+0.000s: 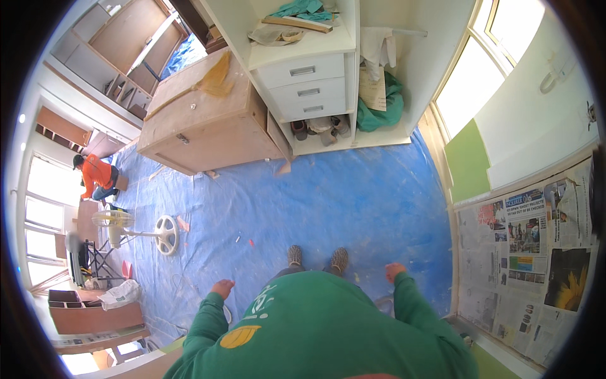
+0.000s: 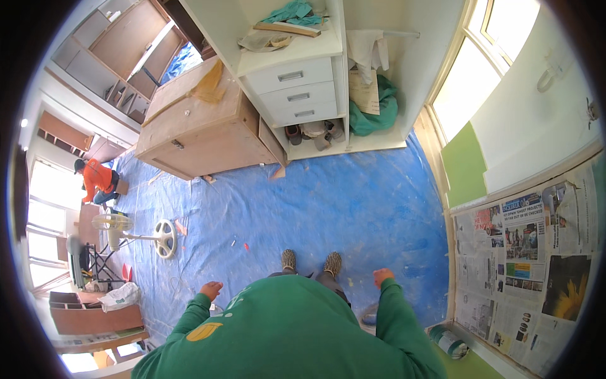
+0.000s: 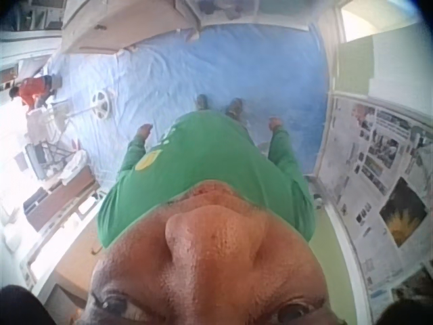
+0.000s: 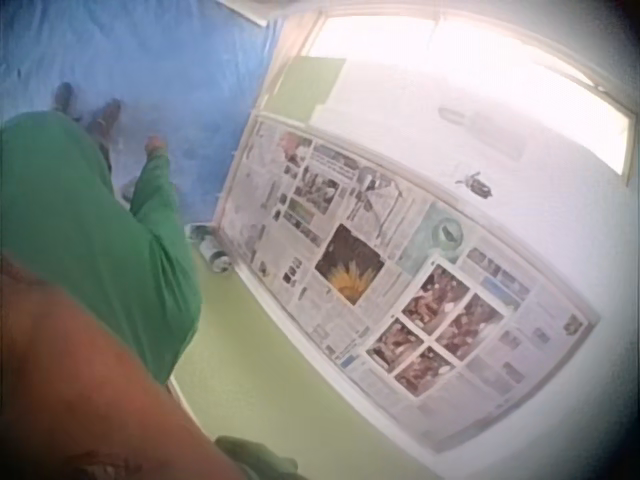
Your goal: The person sands the edges of a white cabinet door with sandpaper, then moves through a room under renovation carrying a wooden cabinet frame. They walk into a bathroom and open a glass shower door.
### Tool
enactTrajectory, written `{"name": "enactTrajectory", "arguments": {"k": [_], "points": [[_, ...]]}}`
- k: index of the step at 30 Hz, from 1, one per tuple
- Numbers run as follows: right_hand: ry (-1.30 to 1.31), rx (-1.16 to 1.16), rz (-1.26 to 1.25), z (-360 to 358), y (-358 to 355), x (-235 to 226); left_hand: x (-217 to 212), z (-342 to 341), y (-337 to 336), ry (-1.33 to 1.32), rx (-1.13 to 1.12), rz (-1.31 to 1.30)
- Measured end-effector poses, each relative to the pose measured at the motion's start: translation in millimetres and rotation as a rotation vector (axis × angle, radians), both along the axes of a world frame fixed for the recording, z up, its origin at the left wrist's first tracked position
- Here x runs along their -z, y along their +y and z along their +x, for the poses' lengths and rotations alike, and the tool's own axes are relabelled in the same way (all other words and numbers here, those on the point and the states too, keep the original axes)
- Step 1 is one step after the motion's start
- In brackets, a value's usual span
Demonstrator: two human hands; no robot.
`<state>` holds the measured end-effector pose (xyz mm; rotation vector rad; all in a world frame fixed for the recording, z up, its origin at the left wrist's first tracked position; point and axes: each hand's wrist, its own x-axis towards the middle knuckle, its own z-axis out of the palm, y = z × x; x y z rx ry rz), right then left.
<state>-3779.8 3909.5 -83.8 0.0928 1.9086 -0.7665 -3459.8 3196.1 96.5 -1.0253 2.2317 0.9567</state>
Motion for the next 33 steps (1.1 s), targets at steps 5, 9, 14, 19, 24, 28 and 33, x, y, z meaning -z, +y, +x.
{"name": "enactTrajectory", "arguments": {"k": [5,9,14,19,24,28,33], "points": [[0.220,-0.993,0.397,-42.0,-19.9,-21.0,-20.0,40.8,46.0,-0.040,-0.356,0.054],[0.339,-0.867,0.316,-65.1,-22.4,-34.3,-35.6,63.6,76.2,-0.065,-0.250,0.037],[-0.035,0.341,0.093,-63.8,-66.0,-69.8,-27.1,102.4,78.2,-0.052,-0.286,0.104],[0.210,-0.013,-0.049,-35.9,-62.5,-44.7,22.8,146.6,55.5,0.088,-0.271,0.134],[-0.023,0.102,0.235,-38.1,-112.7,-62.2,33.7,171.9,57.0,0.132,-0.708,0.255],[0.008,-0.039,0.309,-58.0,-100.9,-34.4,59.5,216.2,48.3,0.143,-0.746,0.351],[0.090,-0.209,0.191,8.5,-191.6,-66.5,73.4,324.5,15.7,0.036,-0.785,0.355]]}}
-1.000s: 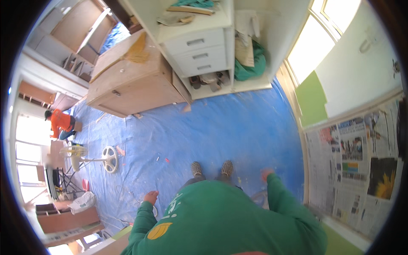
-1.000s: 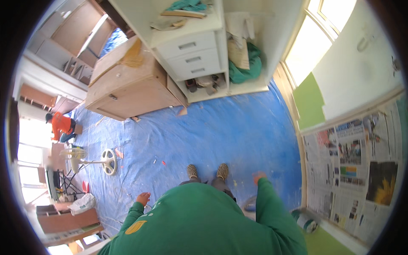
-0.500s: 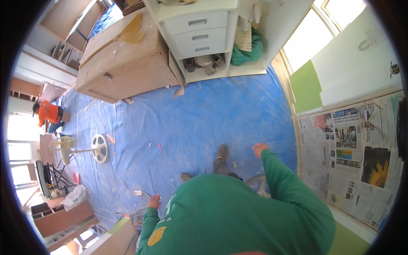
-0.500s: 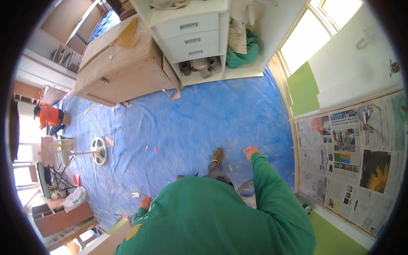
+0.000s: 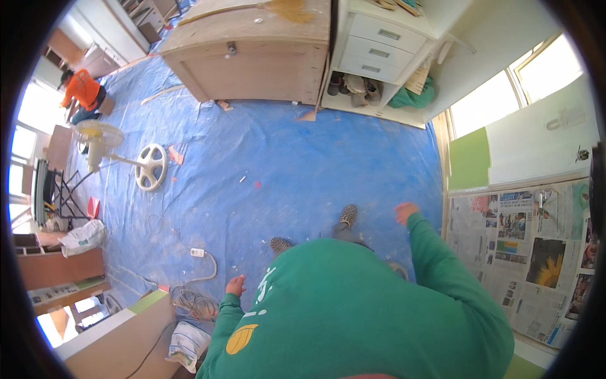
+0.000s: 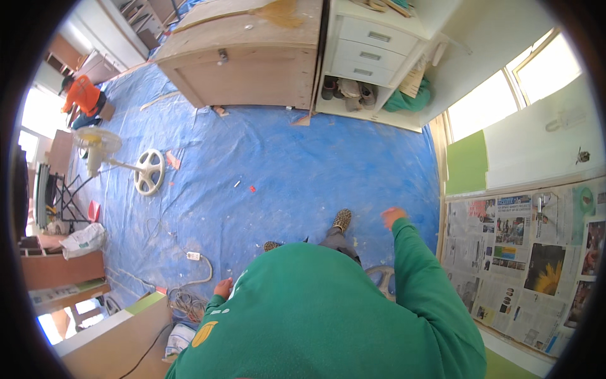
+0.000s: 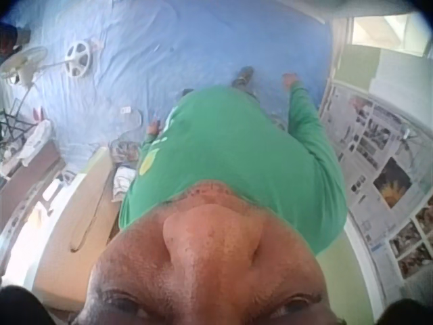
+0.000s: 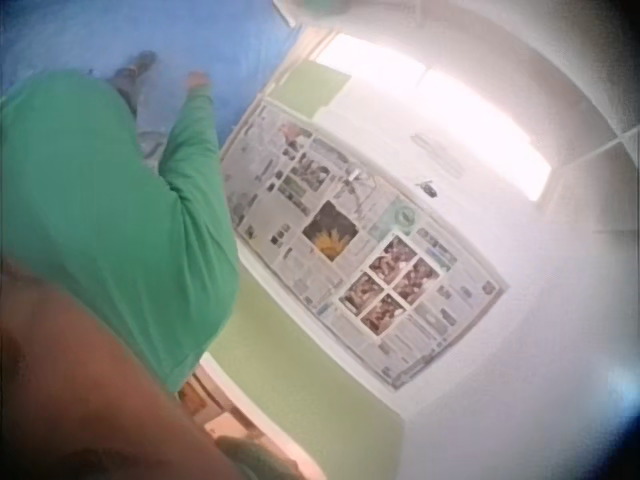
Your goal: The person sands the edges of a white cabinet door with sandpaper, then moves through a room under renovation carrying a wooden cabinet frame. They walk into a bathroom and open a glass shower door.
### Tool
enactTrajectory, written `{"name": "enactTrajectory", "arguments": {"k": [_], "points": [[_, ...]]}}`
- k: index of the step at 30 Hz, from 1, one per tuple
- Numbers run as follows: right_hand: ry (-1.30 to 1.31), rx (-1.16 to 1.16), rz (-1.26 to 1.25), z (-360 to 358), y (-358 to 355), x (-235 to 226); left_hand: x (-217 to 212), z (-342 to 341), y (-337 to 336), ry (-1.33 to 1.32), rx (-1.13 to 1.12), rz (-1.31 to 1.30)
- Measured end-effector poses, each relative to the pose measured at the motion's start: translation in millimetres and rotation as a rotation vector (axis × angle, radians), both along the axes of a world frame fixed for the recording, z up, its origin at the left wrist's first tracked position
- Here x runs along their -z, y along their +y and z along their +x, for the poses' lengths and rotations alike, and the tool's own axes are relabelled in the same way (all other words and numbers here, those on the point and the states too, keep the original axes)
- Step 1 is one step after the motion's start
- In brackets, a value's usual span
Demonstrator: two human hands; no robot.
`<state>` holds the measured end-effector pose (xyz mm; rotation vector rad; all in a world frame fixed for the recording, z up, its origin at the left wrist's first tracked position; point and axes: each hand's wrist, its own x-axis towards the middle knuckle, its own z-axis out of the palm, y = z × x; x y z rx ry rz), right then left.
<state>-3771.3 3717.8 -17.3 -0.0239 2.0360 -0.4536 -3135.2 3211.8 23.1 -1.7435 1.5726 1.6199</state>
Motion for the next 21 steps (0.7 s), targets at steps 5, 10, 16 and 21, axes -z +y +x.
{"name": "enactTrajectory", "arguments": {"k": [5,10,16,21], "points": [[0.042,-0.229,0.126,90.8,-146.7,-90.8,44.0,125.8,-59.1,-0.166,-0.209,0.024],[0.029,-0.405,0.048,103.4,-264.2,-127.6,63.5,139.1,-82.7,0.084,-0.762,-0.011],[0.112,-0.399,0.063,67.8,-412.1,-103.1,34.7,120.6,-84.4,0.222,-1.010,-0.124],[0.085,-0.555,0.019,68.0,-537.8,-65.7,20.8,178.7,-61.9,0.122,-1.250,-0.050]]}}
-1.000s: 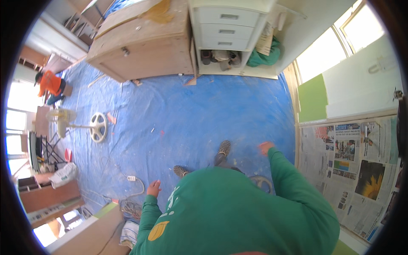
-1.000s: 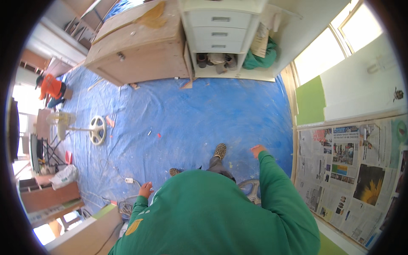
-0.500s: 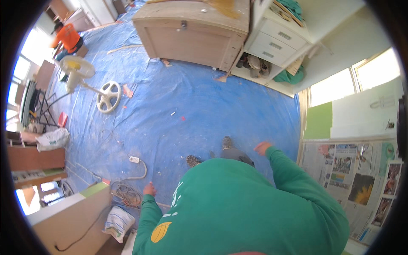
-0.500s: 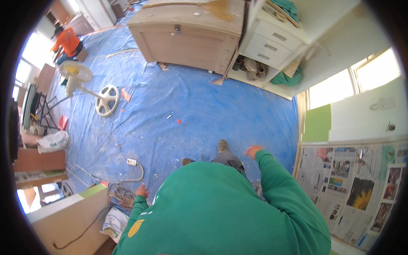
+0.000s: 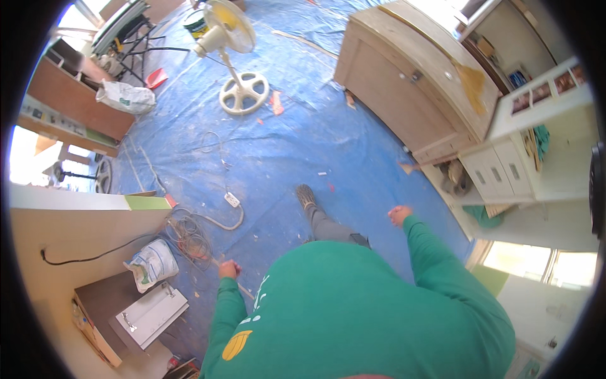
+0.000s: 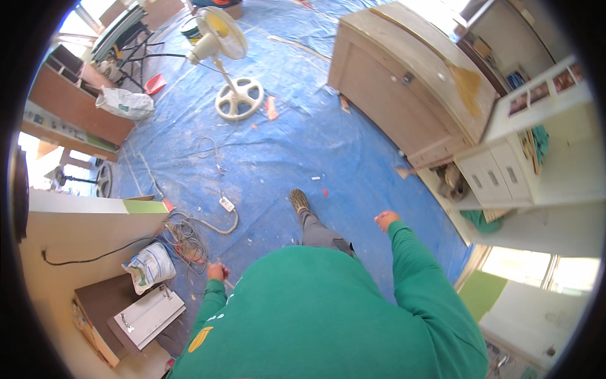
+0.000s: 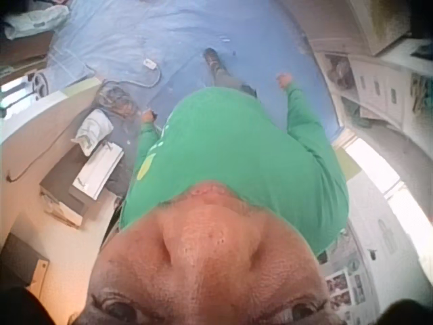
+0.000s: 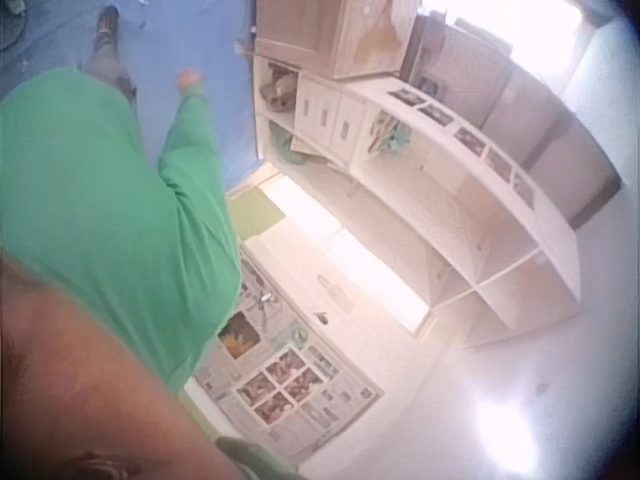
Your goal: The person sands the edges of a white cabinet door with sandpaper, then moves through a room under renovation carrying a wooden cabinet frame. They walk into a bathroom and open a glass shower door.
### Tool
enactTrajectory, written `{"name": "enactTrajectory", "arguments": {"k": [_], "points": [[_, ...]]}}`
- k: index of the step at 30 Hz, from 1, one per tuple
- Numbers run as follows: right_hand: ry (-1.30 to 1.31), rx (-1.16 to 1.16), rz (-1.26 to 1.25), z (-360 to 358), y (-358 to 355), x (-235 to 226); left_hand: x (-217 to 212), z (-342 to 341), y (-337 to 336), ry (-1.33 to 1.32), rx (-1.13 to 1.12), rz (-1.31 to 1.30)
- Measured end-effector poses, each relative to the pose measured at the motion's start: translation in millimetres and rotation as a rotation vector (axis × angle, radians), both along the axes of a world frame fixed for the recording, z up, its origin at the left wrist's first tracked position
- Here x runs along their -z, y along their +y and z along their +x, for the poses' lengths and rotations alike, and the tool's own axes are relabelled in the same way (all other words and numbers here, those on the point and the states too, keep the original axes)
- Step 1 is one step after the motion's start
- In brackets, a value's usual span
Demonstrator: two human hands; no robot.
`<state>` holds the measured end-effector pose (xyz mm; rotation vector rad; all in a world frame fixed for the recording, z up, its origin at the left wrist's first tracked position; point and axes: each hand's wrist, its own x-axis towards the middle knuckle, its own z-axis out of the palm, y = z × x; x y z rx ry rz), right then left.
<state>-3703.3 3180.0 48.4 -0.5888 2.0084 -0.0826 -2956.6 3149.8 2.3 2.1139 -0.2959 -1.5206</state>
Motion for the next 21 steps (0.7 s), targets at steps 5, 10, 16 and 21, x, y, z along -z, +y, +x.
{"name": "enactTrajectory", "arguments": {"k": [5,10,16,21], "points": [[-0.023,-0.338,0.184,33.2,-133.4,26.6,-45.9,37.4,37.0,-0.156,0.028,0.175],[-0.137,-0.236,0.053,46.5,-275.3,28.3,-67.1,45.5,47.5,-0.268,-0.007,0.085],[-0.155,-0.131,-0.096,73.1,-437.0,4.9,-63.6,17.4,27.9,-0.202,-0.010,0.203],[-0.060,-0.815,-0.216,51.4,-486.3,65.0,-13.8,40.0,-14.1,-0.210,0.122,0.208]]}}
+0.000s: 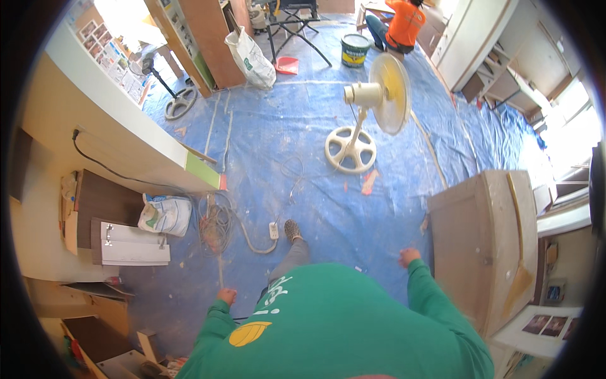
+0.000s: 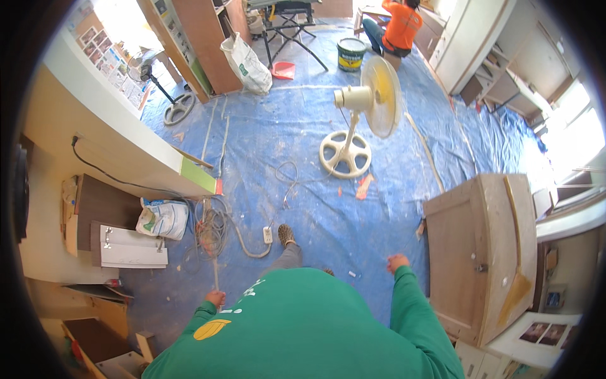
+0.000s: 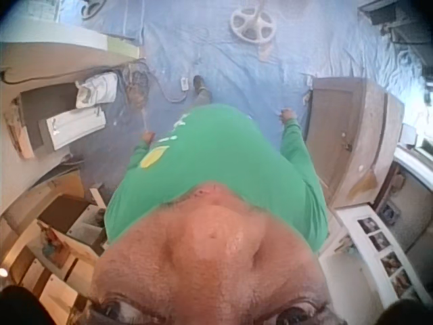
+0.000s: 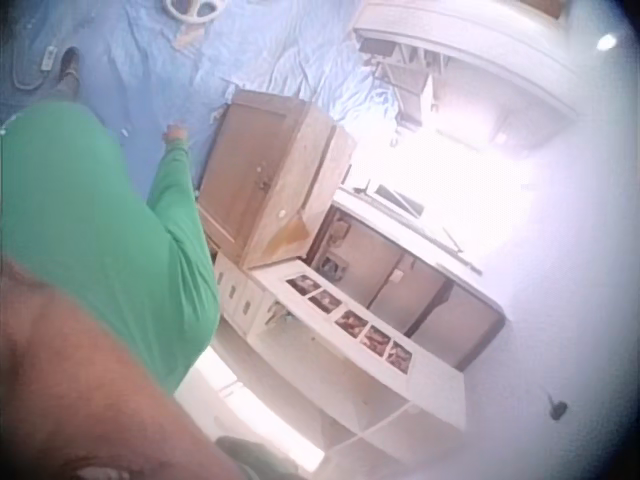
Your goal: The person sands the edges of a white cabinet door with sandpaper, then moves through a room under renovation carrying a wooden cabinet frame. They walk into a bathroom and open a glass shower door.
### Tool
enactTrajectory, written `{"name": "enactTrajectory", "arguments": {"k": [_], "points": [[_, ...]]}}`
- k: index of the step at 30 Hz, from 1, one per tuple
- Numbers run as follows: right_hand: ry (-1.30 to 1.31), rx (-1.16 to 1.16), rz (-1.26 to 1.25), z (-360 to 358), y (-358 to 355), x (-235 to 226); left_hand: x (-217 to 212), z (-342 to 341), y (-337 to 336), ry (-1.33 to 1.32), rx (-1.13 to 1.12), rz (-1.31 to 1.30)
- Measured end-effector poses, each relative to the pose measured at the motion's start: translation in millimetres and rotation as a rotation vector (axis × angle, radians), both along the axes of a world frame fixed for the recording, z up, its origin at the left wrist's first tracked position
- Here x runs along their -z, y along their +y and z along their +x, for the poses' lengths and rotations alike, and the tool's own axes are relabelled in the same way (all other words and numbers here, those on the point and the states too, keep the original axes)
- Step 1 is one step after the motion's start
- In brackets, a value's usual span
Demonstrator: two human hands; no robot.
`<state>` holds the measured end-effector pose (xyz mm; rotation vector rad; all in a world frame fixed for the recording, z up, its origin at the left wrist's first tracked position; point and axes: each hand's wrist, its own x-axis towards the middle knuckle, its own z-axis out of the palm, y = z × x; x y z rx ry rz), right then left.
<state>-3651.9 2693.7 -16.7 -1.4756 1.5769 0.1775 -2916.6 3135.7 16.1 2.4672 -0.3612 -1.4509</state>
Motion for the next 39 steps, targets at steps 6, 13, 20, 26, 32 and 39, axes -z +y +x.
{"name": "enactTrajectory", "arguments": {"k": [6,13,20,26,32,39], "points": [[0.118,0.028,0.235,108.8,-8.9,-41.4,48.9,72.4,-74.0,-0.021,0.314,-0.014],[0.049,0.106,0.171,158.5,-94.0,-48.5,-1.3,153.3,-304.6,-0.093,0.296,-0.058],[0.036,0.111,0.122,320.6,-199.4,-122.8,-10.0,177.6,-478.1,0.164,-0.201,-0.518],[0.175,-0.182,0.095,396.3,-275.9,-116.4,-21.2,203.2,-514.7,0.279,-0.239,-0.416],[0.235,-0.716,0.061,483.5,-373.8,-64.6,-10.3,296.1,-428.4,0.065,-0.286,-0.242],[-0.190,-0.629,0.189,578.1,-479.6,-69.8,-55.5,317.4,-433.8,-0.014,-0.339,-0.039]]}}
